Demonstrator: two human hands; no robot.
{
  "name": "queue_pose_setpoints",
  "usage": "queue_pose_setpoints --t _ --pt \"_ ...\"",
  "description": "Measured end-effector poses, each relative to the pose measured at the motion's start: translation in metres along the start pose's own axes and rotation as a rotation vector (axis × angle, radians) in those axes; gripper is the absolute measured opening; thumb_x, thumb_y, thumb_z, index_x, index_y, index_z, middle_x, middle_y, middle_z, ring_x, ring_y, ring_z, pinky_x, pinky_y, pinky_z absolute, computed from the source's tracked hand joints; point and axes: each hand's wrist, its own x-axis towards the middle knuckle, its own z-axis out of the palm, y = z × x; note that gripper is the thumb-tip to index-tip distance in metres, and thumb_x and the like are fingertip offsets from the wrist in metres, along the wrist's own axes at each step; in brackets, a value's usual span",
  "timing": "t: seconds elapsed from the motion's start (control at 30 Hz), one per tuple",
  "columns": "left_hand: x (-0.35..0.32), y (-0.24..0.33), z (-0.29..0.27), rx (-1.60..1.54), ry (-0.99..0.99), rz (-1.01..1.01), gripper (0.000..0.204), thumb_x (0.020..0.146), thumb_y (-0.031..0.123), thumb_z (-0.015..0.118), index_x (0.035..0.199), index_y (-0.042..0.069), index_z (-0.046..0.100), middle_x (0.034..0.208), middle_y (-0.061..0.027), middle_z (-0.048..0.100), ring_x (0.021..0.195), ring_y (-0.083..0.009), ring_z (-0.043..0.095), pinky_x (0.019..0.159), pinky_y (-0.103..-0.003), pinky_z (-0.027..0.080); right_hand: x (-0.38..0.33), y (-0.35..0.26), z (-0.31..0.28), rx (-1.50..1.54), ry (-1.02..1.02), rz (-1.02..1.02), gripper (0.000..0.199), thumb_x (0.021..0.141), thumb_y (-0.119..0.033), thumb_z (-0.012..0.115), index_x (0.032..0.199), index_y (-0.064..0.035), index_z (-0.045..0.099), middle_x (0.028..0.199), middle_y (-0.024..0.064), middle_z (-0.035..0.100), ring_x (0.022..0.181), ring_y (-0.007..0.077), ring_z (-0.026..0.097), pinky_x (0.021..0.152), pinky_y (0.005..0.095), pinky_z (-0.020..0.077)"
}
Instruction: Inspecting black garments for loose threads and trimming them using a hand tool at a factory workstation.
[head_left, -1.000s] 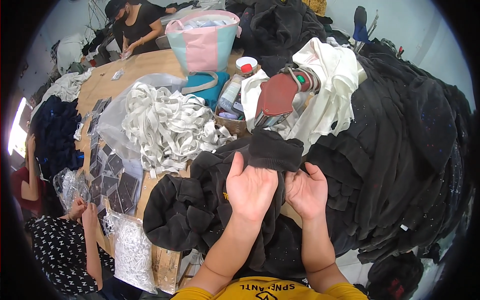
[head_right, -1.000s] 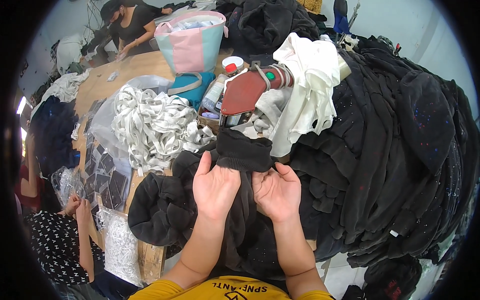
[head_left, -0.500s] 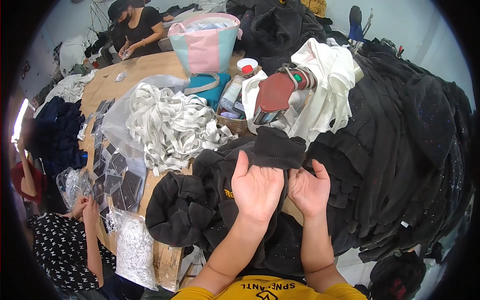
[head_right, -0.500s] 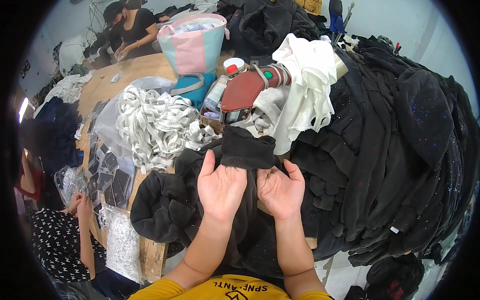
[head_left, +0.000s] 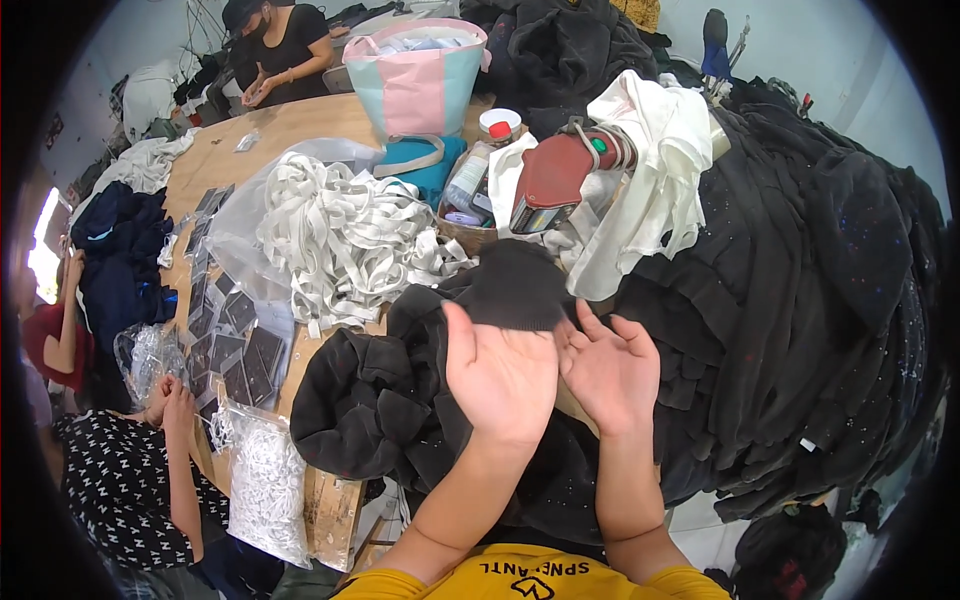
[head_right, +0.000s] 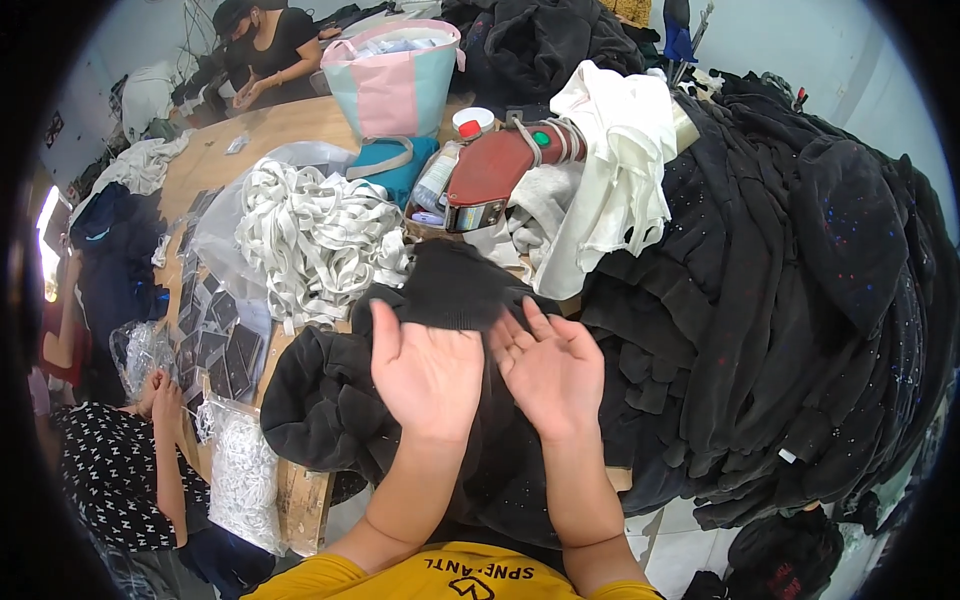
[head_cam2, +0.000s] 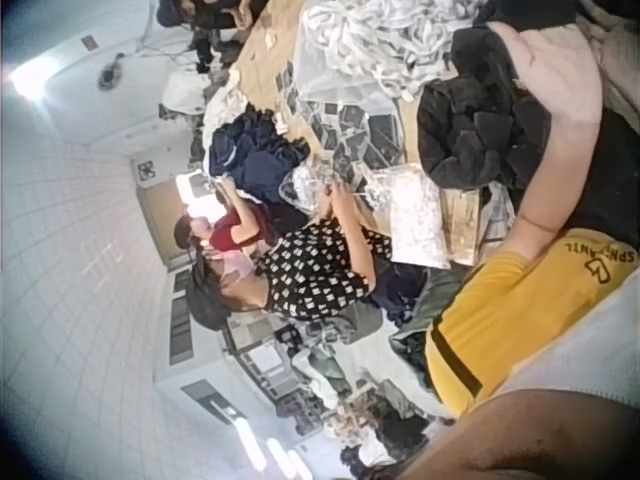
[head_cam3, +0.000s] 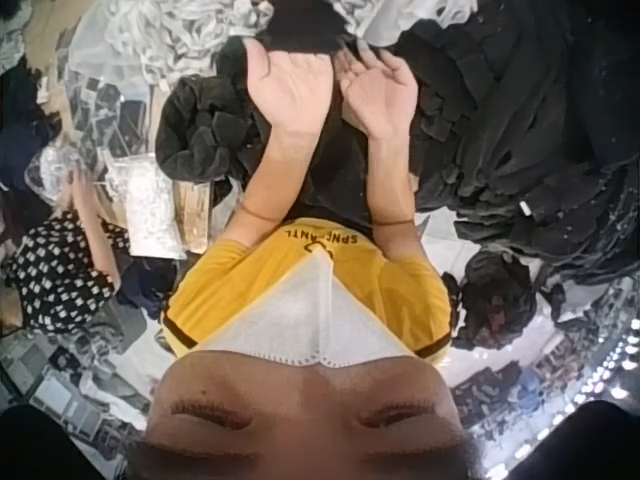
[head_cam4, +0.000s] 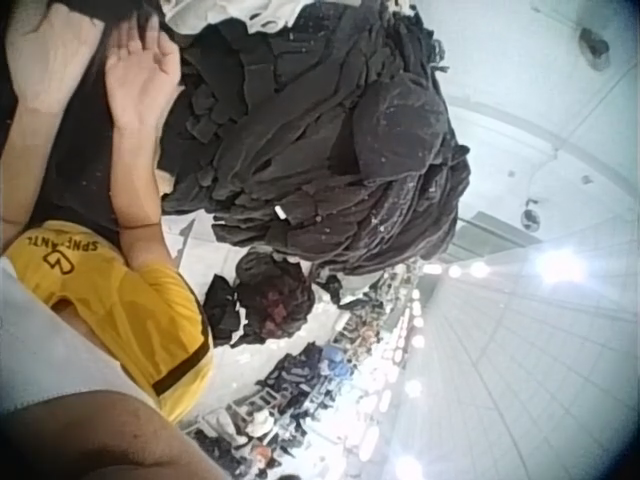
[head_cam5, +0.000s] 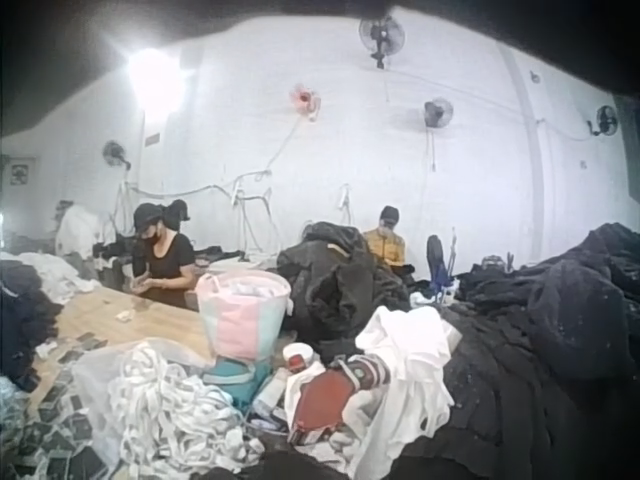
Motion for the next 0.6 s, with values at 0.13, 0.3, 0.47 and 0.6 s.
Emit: queue_pose_setpoints --t 0.13,0.3,0.47,0.6 --pt "-0.01 0.01 0.005 0.287 -0.164 0.103 0.064 0.101 0.047 0.025 0.14 -0.003 0.03 0.142 -0.0115 0.039 0.133 -0.0246 0.035 0.112 -0.037 0.023 0.015 0.016 0.018 -0.97 0.126 -0.897 0.045 0.094 -0.014 0.045 0.137 -0.0017 0.038 0.132 0.0079 0.046 0.12 0.0188 0.042 0.103 0.0349 0.0312" --pt "-0.024 -0.002 0.002 0.489 -0.183 0.014 0.071 0.097 0.054 0.029 0.142 0.0 0.026 0.145 -0.0111 0.036 0.134 -0.0234 0.034 0.11 -0.036 0.026 0.032 0.01 0.041 -1.788 -0.134 -1.229 0.026 0.078 -0.003 0.069 0.104 -0.0065 0.068 0.095 0.0073 0.064 0.083 0.0141 0.055 0.073 0.0249 0.0426" --pt "-0.029 0.002 0.002 0.614 -0.377 -0.098 0.096 0.085 0.076 0.016 0.148 0.009 -0.009 0.156 -0.0093 0.001 0.144 -0.0249 0.002 0.115 -0.039 0.002 0.044 0.0 0.048 -1.447 0.072 -1.124 0.011 0.088 -0.009 0.064 0.095 -0.002 0.068 0.069 0.0034 0.064 0.059 0.0089 0.052 0.056 0.0221 0.0411" --pt "-0.027 -0.003 -0.002 0.549 -0.396 -0.057 0.097 0.083 0.078 0.014 0.149 0.009 -0.009 0.156 -0.0087 0.0 0.144 -0.0242 0.0 0.115 -0.04 0.0 0.041 -0.008 0.048 -1.275 0.012 -0.845 0.028 0.099 -0.023 0.049 0.108 0.0007 0.061 0.082 0.0049 0.067 0.071 0.0065 0.056 0.067 0.0224 0.0436"
